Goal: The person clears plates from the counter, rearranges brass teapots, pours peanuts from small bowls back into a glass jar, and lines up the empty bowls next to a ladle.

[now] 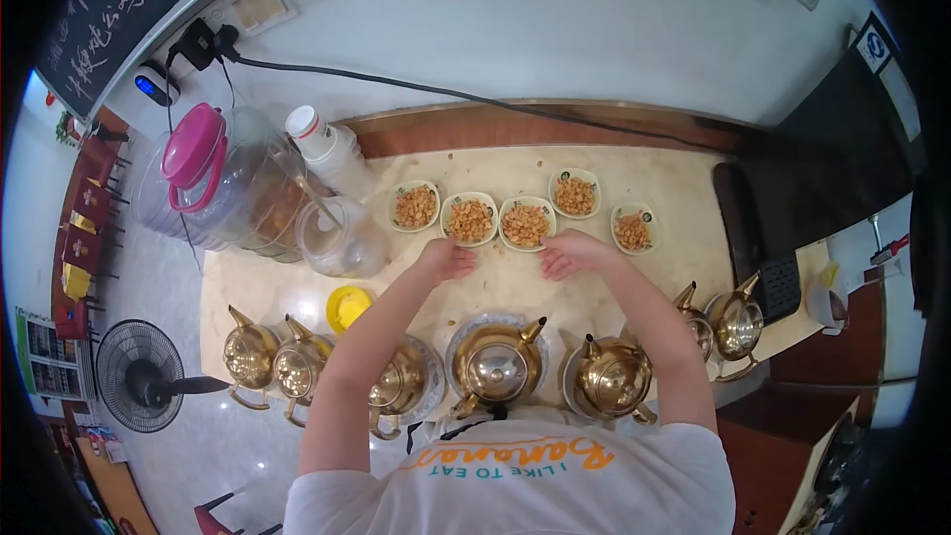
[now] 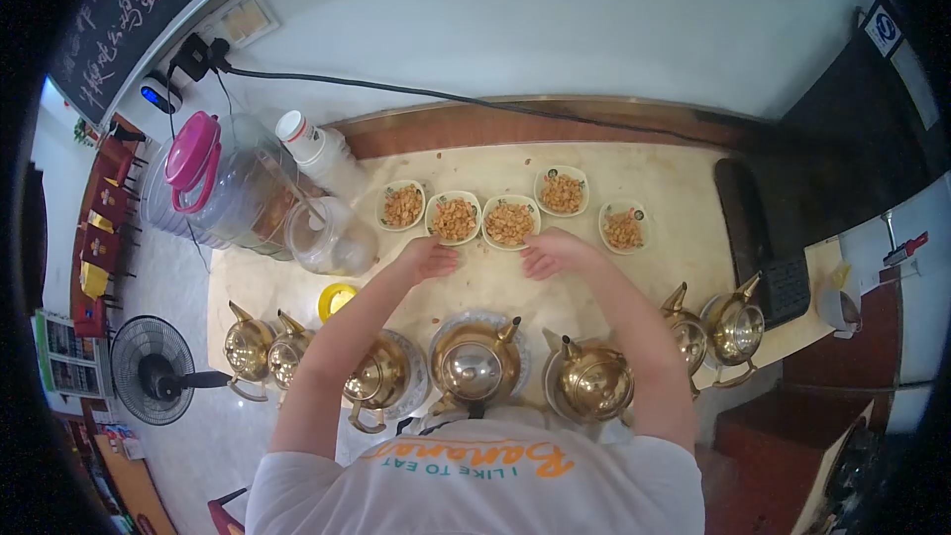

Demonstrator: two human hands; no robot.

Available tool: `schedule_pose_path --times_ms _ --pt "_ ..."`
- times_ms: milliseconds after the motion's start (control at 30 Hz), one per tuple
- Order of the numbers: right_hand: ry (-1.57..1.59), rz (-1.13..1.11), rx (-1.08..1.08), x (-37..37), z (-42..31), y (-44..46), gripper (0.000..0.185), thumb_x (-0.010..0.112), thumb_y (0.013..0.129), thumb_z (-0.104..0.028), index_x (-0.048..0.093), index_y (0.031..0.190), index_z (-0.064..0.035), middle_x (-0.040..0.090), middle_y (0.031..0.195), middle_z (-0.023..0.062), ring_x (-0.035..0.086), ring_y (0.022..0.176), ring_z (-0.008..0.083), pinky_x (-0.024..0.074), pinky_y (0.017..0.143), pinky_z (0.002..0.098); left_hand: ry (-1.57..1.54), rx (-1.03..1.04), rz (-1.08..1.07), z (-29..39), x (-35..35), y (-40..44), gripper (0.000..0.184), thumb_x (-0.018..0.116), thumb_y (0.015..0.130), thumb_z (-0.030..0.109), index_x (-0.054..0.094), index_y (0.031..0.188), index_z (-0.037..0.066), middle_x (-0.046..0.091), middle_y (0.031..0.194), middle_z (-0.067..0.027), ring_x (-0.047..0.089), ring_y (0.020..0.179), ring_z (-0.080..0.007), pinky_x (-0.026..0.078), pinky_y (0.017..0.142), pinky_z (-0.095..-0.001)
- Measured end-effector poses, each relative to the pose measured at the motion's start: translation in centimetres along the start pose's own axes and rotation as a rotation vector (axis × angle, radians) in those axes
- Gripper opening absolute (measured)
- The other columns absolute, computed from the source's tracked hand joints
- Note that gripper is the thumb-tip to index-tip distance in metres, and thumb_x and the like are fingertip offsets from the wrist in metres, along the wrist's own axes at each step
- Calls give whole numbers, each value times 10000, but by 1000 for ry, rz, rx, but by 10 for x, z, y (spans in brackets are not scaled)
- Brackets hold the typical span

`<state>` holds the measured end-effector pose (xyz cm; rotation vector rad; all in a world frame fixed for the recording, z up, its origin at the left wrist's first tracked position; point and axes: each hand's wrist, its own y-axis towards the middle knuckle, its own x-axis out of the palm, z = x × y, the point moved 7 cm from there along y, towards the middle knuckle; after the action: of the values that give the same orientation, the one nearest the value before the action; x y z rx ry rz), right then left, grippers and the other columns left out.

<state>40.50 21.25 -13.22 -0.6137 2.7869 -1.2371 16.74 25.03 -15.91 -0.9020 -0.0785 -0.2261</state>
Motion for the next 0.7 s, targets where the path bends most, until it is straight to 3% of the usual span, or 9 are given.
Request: schedule_pose_path --times_ms 67,300,467,567,700 --pt "87 78 -12 -3 -1 19 429 409 911 -369 496 952 49 580 755 150 631 736 265 543 645 366 -33 38 27 3 2 7 397 296 941 307 484 984 -40 590 915 -173 599 781 -266 530 685 -397" --pt "201 331 -59 -14 -26 44 388 398 917 -353 477 901 26 563 725 135 633 698 266 542 633 379 59 161 150 33 -10 39 388 294 938 318 485 922 -19 607 749 -138 585 578 -222 526 517 -356" --pt "264 308 -128 -8 -25 25 465 405 904 -405 502 968 46 564 759 155 627 711 274 537 618 385 106 180 142 38 -9 33 367 334 925 330 477 924 -9 607 757 -133 579 577 -207 523 519 -342" --pt "245 157 -40 -22 4 -3 554 395 887 -482 501 1041 40 557 820 152 621 775 275 535 666 384 158 201 117 36 -11 26 349 353 918 322 474 932 -4 606 773 -135 578 590 -211 520 530 -345" --pt "282 303 101 -73 56 -48 623 383 863 -548 502 1078 25 559 907 159 609 756 282 532 698 389 119 163 87 30 -17 27 350 377 908 335 464 959 0 604 816 -144 577 630 -221 515 579 -358"
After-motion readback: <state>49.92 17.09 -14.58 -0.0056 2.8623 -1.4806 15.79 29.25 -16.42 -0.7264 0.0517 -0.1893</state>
